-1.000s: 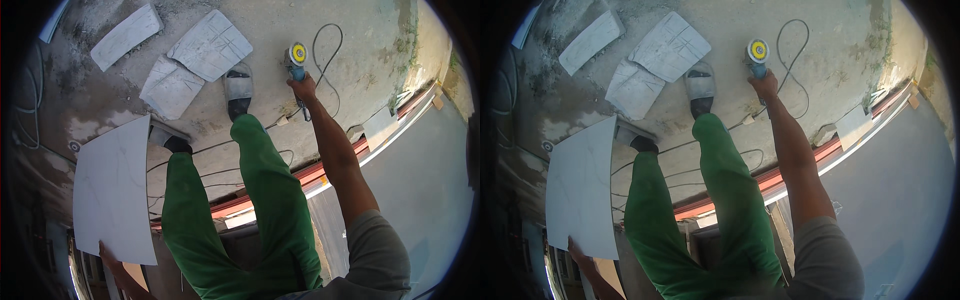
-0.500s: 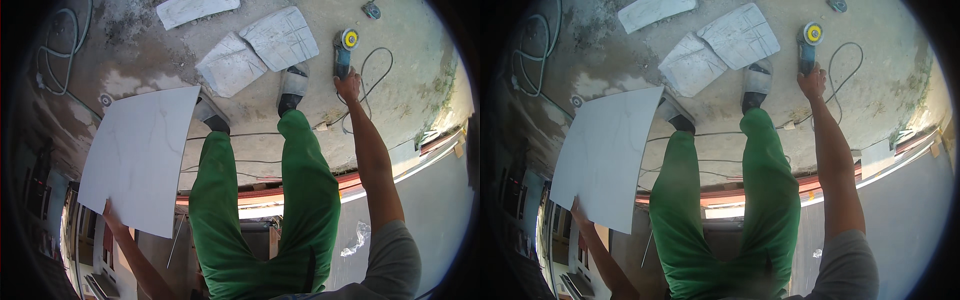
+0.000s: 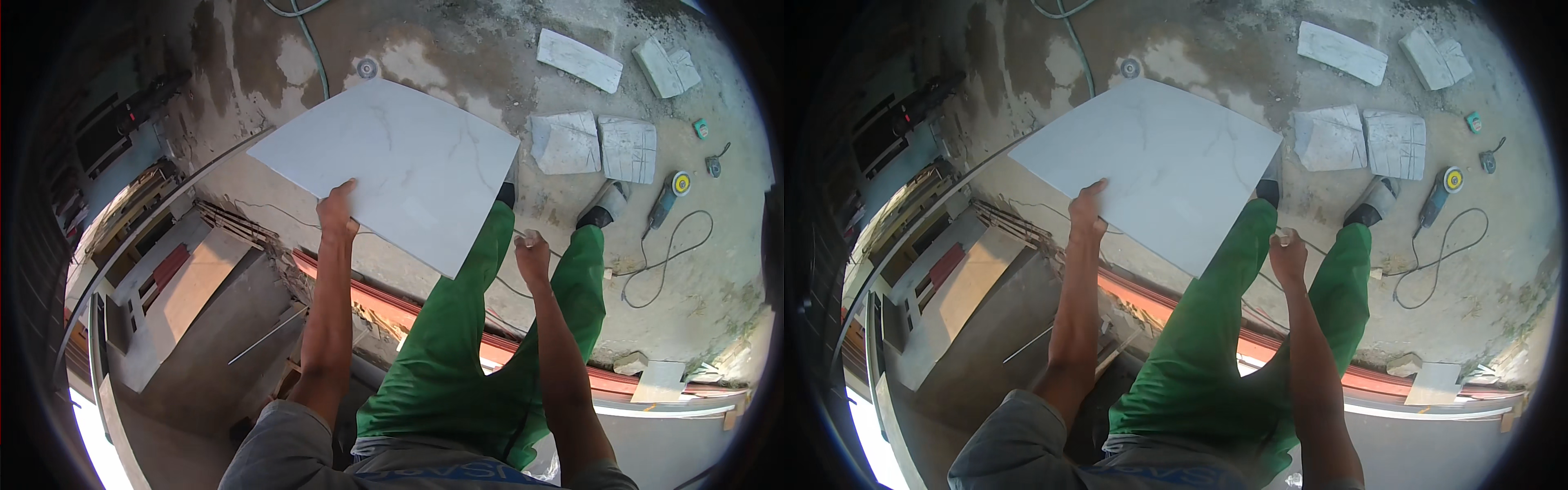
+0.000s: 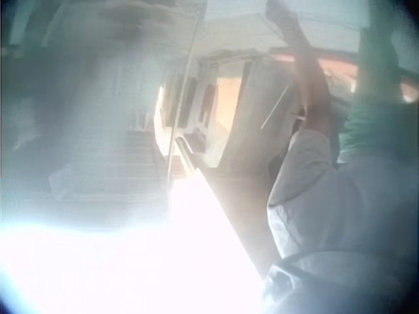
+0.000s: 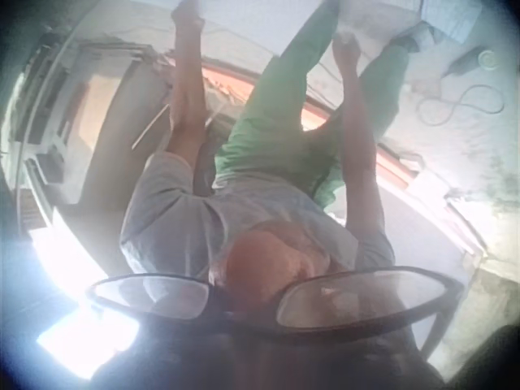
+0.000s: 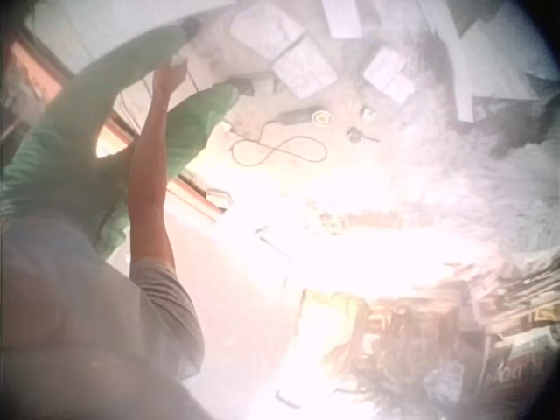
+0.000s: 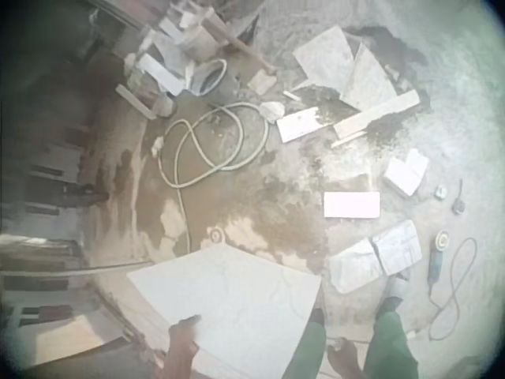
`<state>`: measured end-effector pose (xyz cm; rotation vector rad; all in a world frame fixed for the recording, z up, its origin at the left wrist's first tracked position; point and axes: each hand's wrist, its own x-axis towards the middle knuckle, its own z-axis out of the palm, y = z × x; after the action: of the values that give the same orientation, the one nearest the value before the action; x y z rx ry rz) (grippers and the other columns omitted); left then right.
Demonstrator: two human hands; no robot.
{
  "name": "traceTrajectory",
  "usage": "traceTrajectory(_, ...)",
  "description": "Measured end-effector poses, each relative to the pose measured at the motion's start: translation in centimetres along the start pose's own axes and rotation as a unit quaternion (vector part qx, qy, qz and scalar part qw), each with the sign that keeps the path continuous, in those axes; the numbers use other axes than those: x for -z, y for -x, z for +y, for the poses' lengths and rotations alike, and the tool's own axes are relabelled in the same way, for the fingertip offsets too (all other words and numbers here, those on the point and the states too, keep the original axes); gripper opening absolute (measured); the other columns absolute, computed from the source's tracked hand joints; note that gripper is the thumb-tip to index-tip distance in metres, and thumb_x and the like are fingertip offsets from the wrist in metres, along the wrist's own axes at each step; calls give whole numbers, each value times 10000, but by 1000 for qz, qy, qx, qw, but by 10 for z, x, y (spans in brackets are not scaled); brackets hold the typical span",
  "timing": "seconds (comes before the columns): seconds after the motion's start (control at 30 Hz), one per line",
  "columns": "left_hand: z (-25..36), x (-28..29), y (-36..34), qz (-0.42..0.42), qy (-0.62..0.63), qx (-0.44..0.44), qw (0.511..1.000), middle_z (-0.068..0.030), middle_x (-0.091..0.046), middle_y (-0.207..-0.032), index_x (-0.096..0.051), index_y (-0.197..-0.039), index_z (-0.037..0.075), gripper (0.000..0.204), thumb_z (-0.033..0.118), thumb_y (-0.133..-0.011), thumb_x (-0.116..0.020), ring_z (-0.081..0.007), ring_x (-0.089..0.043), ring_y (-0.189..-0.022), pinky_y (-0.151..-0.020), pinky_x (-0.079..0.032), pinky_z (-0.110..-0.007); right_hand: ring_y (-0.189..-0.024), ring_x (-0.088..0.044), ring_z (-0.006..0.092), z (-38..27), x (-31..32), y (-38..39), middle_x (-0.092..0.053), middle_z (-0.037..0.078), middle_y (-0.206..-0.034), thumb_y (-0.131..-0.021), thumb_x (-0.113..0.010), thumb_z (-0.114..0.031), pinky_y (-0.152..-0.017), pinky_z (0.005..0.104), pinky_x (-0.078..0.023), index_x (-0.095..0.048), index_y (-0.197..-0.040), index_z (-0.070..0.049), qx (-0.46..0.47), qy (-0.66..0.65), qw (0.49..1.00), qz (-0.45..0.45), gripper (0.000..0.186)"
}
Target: The person marks a floor tile with a pencil using a square, carries the tile to an outdoor workspace, and uses an angle grinder to cut the tile along the marked line.
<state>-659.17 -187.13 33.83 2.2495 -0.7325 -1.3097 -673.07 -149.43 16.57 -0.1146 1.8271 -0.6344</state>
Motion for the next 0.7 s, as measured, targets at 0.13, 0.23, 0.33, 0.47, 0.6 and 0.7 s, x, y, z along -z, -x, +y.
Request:
traceTrajectory(0.13,-7,14,9,0,52,-10,999,-182,-651,-1268,-562,-1306,-179,458,-69,-881,-693,-318,-690,-1086,-941,-601,-449,-885,-733,274,-65,-30,39,-716,146,-1114,-996,-599,-291,-819,414,-565,-656,-1274,11,-135,-214,965,-68,414)
traceTrajectory(0.23,-10,14,14,36,12,-21,999,-185,-672,-1257,-611,-1267,-179,404,-68,-887,-689,-307,-691,-1088,-933,-585,-417,-951,-689,251,-99,-41,63,-680,111,-1118,-1022,-498,-369,-894,419,-541,-645,-1285,-24,-140,-263,947,-117,458)
traceTrajectory(0.33,-5,6,33,11,15,-27,999,-191,-690,-1241,-655,-1224,-168,346,-63,-895,-681,-299,-695,-1074,-931,-572,-396,-914,-663,222,-88,-46,78,-694,105,-1130,-1026,-497,-373,-906,420,-526,-663,-1263,-36,-185,-359,909,-98,444)
traceTrajectory(0.47,27,34,64,-12,-47,-51,998,-201,-696,-1216,-653,-1211,-174,332,-52,-903,-669,-296,-717,-1000,-879,-594,-411,-994,-721,331,-64,-50,87,-747,215,-1155,-1019,-520,-408,-909,475,-556,-684,-1272,14,-138,-237,961,18,518)
traceTrajectory(0.6,61,80,113,-48,-132,-141,980,-150,-713,-1107,-682,-1177,-114,317,22,-895,-728,-240,-686,-951,-876,-558,-375,-1090,-695,452,-65,-29,35,-731,286,-1132,-990,-558,-458,-936,515,-542,-704,-1222,13,-24,-60,992,110,545)
traceTrajectory(0.7,87,117,149,-53,-212,-198,955,-116,-712,-1052,-693,-1143,-93,309,68,-887,-758,-200,-657,-949,-889,-521,-346,-1215,-651,467,-116,-14,-13,-715,286,-1226,-988,-546,-510,-1029,510,-500,-680,-1295,2,-13,-38,997,59,612)
